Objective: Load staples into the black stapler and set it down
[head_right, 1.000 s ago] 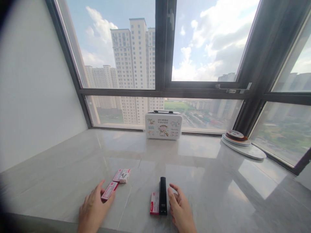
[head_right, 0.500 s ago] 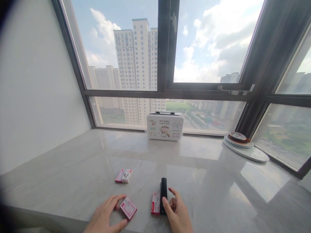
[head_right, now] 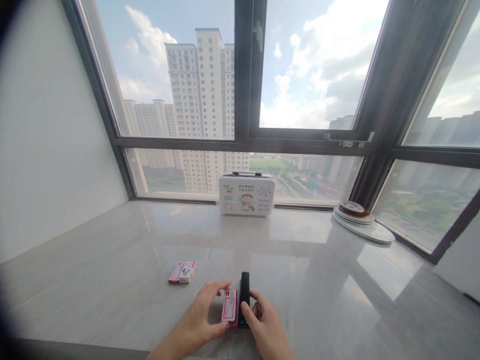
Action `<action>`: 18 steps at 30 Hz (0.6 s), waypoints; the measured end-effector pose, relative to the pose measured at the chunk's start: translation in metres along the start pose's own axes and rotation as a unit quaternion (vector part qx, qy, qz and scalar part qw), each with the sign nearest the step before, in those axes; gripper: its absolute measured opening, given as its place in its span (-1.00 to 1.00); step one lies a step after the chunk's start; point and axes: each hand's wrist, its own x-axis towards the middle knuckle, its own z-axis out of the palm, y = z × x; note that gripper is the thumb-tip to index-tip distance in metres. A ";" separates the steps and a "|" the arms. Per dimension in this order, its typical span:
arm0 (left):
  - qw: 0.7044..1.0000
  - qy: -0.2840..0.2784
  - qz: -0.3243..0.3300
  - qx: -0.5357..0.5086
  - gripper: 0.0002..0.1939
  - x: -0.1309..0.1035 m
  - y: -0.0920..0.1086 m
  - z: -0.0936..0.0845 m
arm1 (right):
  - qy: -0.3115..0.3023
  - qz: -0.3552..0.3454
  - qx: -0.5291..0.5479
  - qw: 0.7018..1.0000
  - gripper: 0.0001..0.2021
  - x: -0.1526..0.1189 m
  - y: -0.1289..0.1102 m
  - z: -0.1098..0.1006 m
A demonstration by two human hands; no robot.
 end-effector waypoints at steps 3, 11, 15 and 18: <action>0.999 -0.041 -0.001 -0.014 -0.22 0.007 0.005 0.006 | -0.004 -0.010 0.005 1.000 -0.32 0.000 0.000 0.000; 0.973 0.223 -0.031 0.059 -0.62 0.011 -0.041 -0.053 | 0.016 0.001 0.037 0.999 -0.21 0.000 0.002 0.002; 0.928 0.256 -0.133 0.237 -0.56 -0.007 -0.103 -0.092 | 0.013 0.012 0.041 0.999 -0.19 -0.002 -0.005 0.001; 0.935 0.181 -0.135 0.273 -0.55 -0.040 -0.132 -0.094 | 0.012 0.010 0.043 0.999 -0.22 -0.003 -0.009 -0.001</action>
